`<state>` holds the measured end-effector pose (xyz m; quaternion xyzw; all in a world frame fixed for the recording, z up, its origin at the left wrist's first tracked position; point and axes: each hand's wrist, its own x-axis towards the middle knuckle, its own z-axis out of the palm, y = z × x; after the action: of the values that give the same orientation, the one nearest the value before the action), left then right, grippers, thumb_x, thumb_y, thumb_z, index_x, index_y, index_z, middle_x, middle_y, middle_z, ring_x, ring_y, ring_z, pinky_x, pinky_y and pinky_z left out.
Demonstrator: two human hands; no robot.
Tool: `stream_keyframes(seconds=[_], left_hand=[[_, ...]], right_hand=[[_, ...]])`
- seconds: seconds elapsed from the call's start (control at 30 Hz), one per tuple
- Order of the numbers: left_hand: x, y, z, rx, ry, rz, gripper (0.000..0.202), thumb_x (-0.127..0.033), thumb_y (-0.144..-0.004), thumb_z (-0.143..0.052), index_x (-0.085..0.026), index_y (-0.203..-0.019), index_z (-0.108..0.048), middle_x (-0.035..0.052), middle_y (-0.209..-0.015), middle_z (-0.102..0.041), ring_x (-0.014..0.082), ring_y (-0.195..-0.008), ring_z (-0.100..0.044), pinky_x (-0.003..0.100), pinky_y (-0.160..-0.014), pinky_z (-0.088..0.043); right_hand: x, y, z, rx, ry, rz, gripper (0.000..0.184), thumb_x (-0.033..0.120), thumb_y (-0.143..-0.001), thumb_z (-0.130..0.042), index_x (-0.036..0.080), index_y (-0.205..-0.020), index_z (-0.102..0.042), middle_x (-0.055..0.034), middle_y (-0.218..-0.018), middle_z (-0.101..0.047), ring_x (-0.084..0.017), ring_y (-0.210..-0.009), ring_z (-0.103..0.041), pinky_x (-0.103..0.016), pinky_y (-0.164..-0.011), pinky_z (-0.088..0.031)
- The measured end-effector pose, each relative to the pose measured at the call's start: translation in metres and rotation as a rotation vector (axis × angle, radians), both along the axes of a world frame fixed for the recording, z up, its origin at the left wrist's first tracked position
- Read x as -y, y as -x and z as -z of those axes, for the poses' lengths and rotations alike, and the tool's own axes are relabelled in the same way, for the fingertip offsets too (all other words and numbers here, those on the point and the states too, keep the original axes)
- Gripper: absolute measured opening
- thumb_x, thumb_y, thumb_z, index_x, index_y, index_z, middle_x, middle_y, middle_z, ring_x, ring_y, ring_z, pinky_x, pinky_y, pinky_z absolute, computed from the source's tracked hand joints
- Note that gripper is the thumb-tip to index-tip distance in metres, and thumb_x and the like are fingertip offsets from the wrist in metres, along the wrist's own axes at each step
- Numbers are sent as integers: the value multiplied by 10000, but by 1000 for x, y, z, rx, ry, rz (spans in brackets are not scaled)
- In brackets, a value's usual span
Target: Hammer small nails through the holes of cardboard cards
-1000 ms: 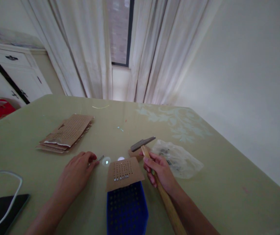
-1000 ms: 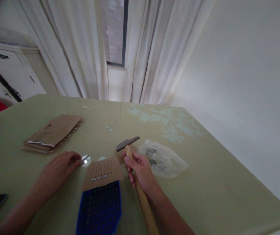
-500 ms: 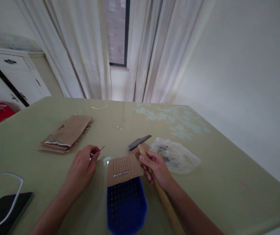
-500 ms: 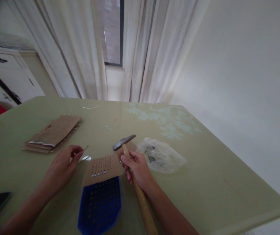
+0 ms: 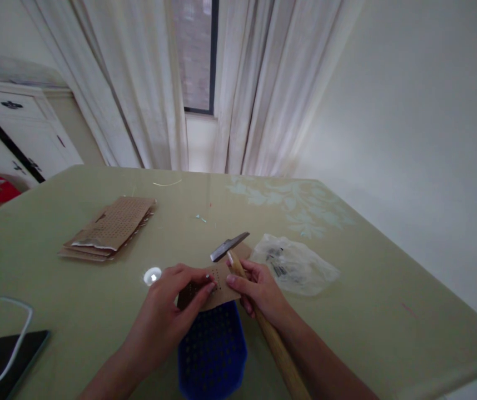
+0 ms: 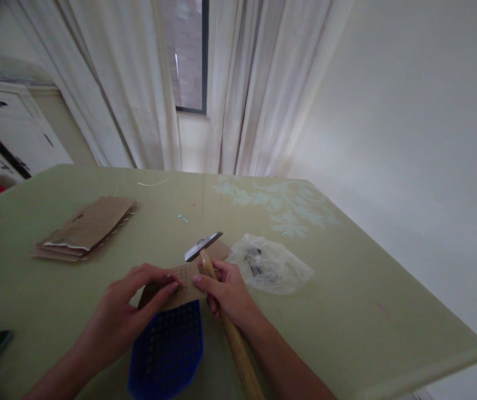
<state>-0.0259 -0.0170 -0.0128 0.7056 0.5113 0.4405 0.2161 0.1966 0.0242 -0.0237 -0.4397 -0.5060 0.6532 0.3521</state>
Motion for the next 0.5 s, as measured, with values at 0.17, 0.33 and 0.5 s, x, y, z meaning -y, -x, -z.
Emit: stream_keyframes(seconds=[0.17,0.33,0.5], left_hand=[[1,-2,-1,10,13,45,140,-349,-1008,-711,-274,-1000,-829,47,-926,-789,212,-845,-729,305,-749,-595],[2,-2,-1,9,2,66,129,-351,-1014,-720,-280,-1004,-827,45,-937,-784,215,-872,-727,312,-784,-594],[3,-2,-1,6,-2,77,142,-354,-1021,-712,-278,-1001,-831,52,-932,-786,218,-861,-723,314,-767,-594]], right_hand=[[1,-1,-1,10,-12,-10,545,597,-818,-864,162,-1098,-691,99,-530,-551,-67,-339,-433,-149,-306,-353],[2,-1,-4,13,-16,-29,558,624,-821,-861,158,-1078,-696,79,-577,-584,-59,-352,-439,-149,-313,-359],[3,0,-6,21,-7,-32,619,661,-805,-868,153,-1121,-710,65,-611,-615,-61,-358,-443,-163,-320,-370]])
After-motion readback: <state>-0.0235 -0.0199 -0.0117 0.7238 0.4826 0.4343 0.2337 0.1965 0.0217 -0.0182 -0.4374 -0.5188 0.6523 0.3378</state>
